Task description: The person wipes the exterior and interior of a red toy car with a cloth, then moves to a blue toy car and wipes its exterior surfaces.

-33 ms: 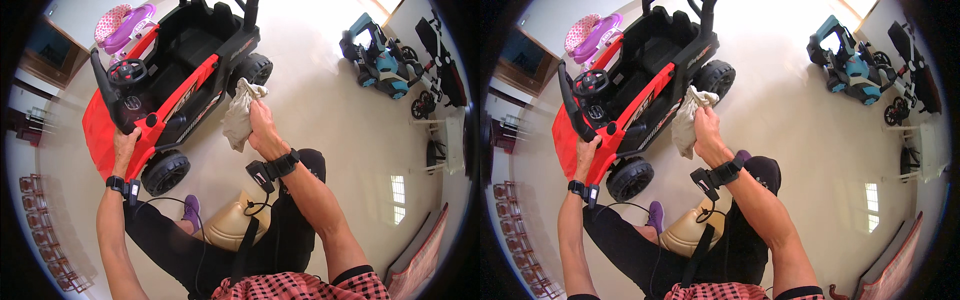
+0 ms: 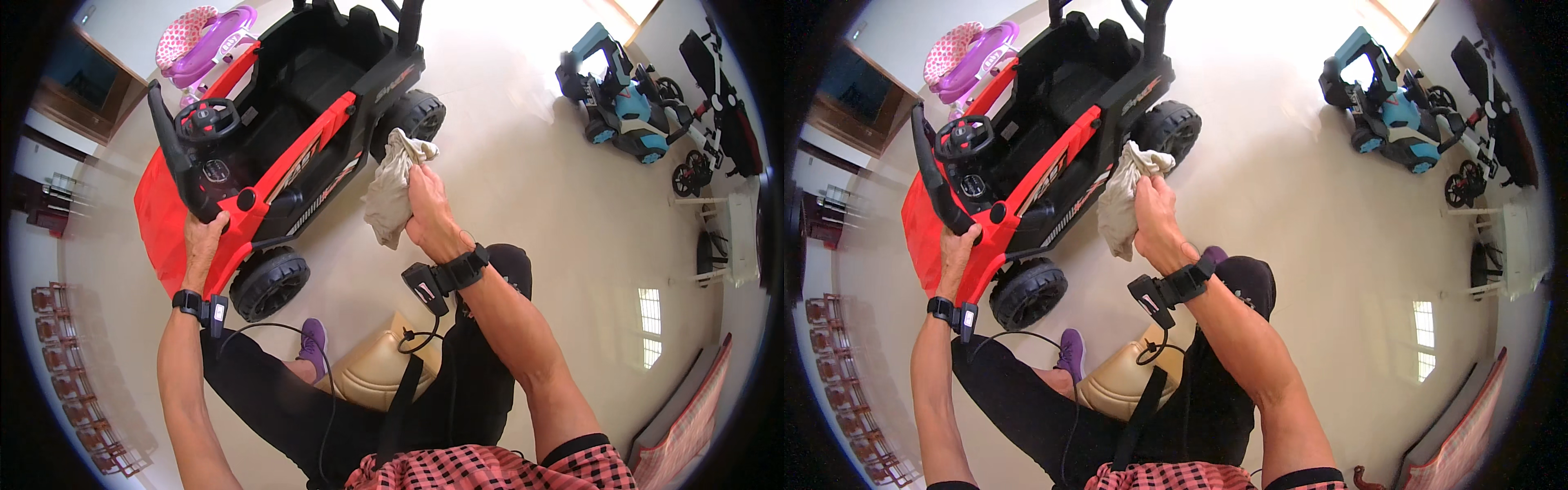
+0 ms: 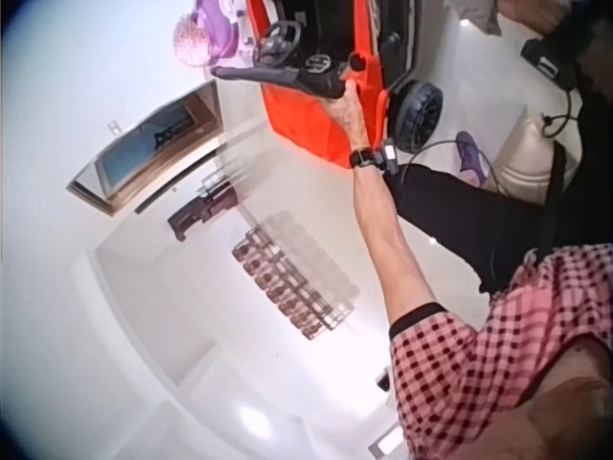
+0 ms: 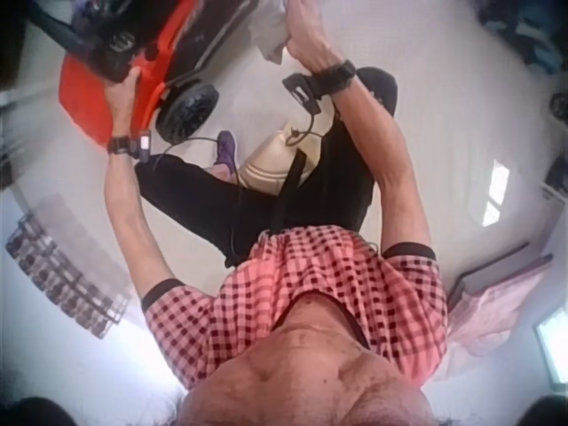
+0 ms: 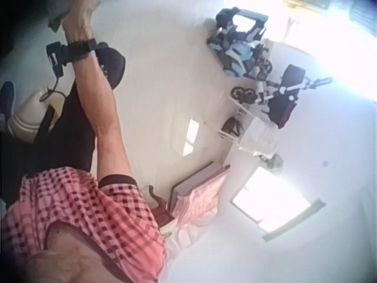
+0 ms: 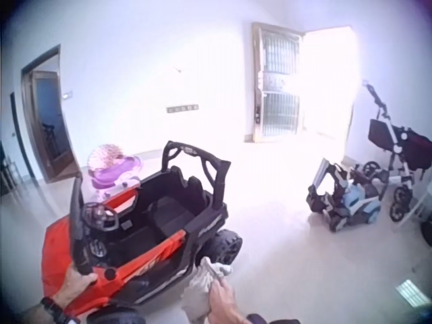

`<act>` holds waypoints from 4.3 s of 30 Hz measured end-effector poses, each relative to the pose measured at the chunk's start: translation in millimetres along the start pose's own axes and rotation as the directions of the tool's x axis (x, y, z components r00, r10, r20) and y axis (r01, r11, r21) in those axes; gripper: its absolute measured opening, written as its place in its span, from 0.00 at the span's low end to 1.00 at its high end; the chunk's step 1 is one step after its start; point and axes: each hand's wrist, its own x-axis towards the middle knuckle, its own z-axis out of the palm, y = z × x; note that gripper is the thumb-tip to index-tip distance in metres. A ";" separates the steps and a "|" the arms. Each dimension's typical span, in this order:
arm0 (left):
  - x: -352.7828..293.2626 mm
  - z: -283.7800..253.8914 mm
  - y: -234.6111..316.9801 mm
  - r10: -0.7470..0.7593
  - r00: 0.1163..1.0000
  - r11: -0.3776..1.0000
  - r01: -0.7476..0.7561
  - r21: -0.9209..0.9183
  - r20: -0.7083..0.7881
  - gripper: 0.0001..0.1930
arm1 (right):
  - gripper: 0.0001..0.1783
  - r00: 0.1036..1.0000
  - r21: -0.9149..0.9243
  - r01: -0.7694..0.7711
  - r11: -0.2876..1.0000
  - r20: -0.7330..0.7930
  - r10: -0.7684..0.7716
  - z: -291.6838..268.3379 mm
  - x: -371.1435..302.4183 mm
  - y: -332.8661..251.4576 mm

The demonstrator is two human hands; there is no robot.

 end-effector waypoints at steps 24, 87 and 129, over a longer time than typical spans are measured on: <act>53.4 -94.1 87.6 -0.123 0.968 0.930 0.188 0.315 -0.217 0.43 | 0.15 0.999 -0.226 -0.034 0.974 0.032 0.042 -14.3 14.0 26.3; 58.4 -92.2 24.4 0.104 0.978 0.871 -0.003 0.492 -0.179 0.37 | 0.14 0.471 -0.680 0.698 -0.226 0.673 -0.570 101.3 157.6 41.3; 57.6 -96.7 34.3 0.043 0.987 0.906 0.028 0.423 -0.156 0.38 | 0.17 0.670 -0.451 0.699 0.555 0.139 -0.730 56.2 117.7 67.9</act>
